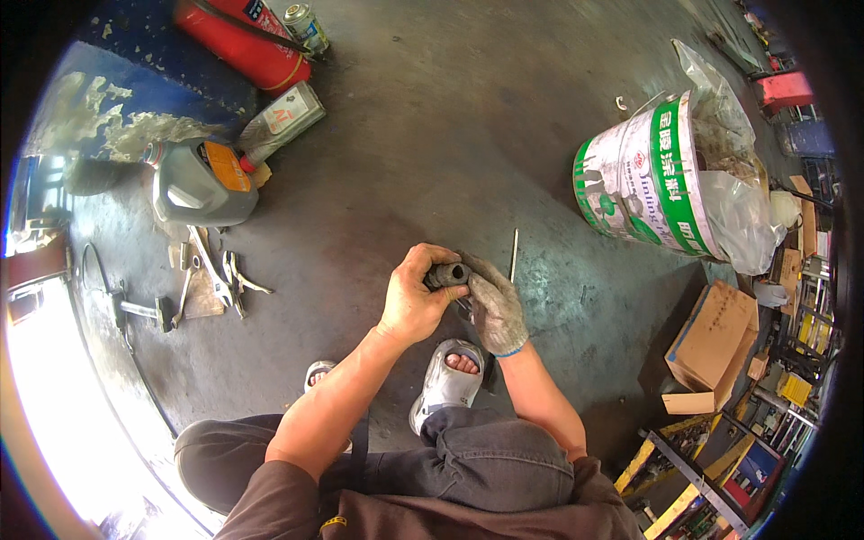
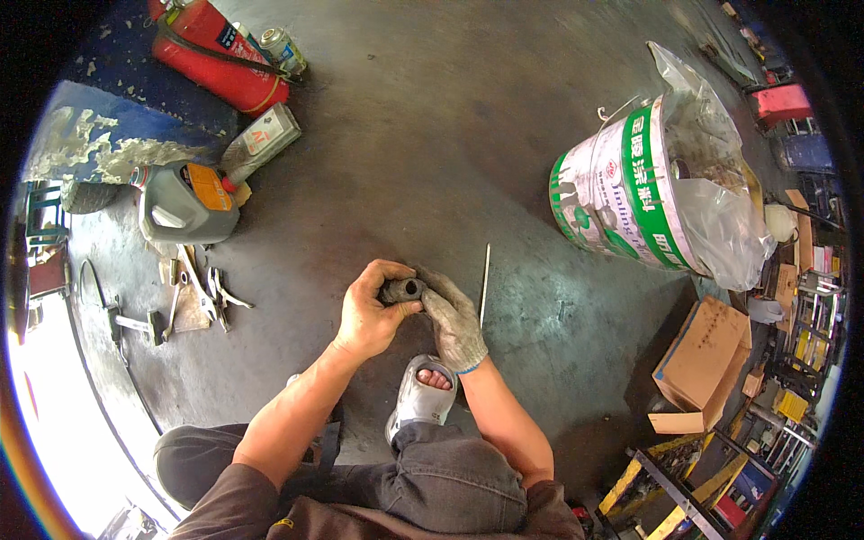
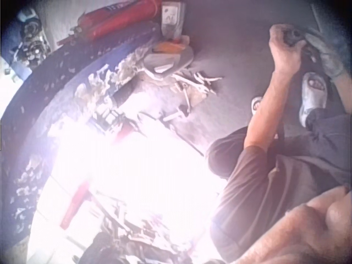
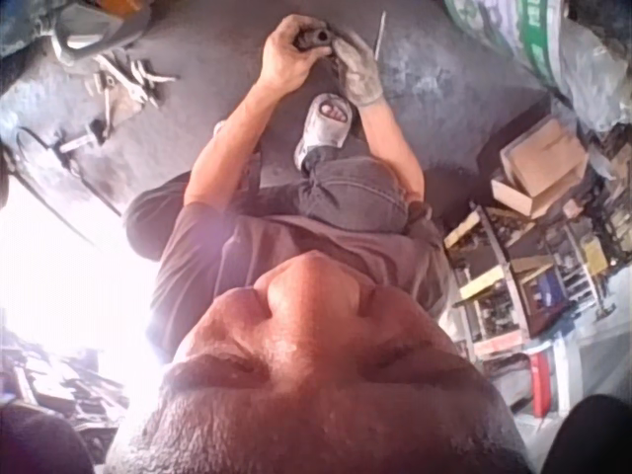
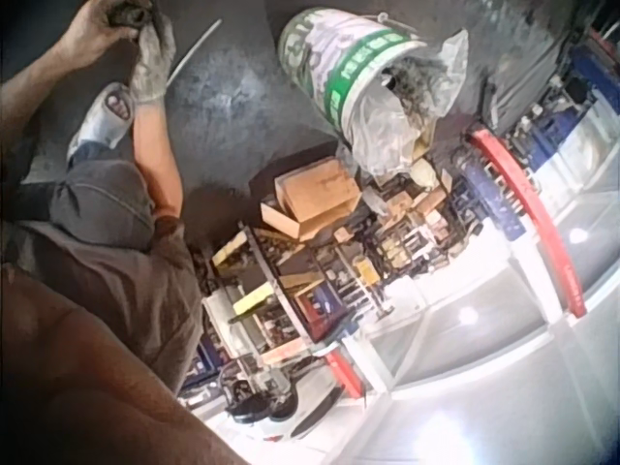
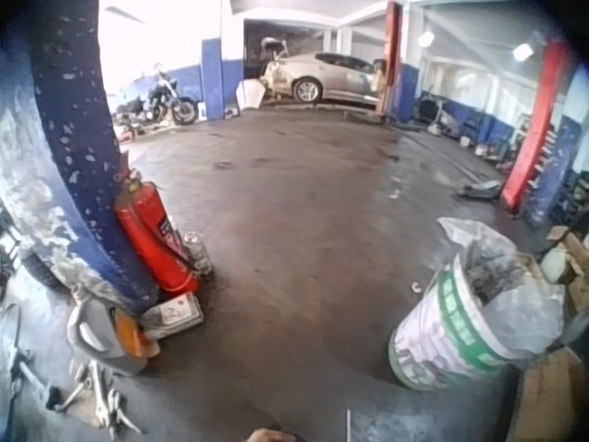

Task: The person picks up a cylindrical rubber boot and uses a metal tool to scrape and clean its interior and exterior surfaces. The person repeatedly rotates and manipulates the boot while working in a garage setting.

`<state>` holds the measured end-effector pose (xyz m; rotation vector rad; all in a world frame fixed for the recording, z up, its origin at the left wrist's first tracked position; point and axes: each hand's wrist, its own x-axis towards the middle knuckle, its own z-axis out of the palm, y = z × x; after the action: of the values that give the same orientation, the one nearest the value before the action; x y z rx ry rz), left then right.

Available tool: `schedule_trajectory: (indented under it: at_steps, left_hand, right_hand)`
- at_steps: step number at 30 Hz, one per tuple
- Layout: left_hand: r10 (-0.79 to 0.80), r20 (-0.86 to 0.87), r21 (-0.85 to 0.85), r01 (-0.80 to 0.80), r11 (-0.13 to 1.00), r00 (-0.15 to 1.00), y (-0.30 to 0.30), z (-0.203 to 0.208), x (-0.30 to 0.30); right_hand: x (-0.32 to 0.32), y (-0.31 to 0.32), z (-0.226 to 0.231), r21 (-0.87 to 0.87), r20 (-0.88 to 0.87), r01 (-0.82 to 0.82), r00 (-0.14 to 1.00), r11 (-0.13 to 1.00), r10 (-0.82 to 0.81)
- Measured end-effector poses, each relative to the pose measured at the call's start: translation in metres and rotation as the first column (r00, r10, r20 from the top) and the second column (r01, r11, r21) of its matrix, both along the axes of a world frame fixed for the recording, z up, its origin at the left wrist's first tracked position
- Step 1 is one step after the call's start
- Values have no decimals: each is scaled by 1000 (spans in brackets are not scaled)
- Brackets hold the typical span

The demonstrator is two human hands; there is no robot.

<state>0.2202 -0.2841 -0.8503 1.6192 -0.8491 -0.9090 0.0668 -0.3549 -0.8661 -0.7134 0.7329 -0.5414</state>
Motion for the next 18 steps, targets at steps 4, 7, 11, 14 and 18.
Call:
schedule_trajectory:
  at_steps: [4,7,11,14,18]
  left_hand:
    - [48,11,66,-49,997,999,-3,-1,0]
    - [57,45,83,-61,995,997,-5,2,3]
    - [-33,144,88,20,996,989,-6,7,9]
    - [-76,191,61,65,996,979,-6,11,11]
    - [-127,100,170,109,979,987,-5,16,9]
  right_hand:
    - [-5,-2,5,-123,-47,-54,998,991,49]
    - [-8,3,14,-152,-206,-123,974,981,90]
    - [-6,6,20,-371,-291,-111,957,922,-1]
    - [-7,0,21,-443,-334,-185,942,877,29]
    - [-7,-9,20,-485,-405,-261,913,835,50]
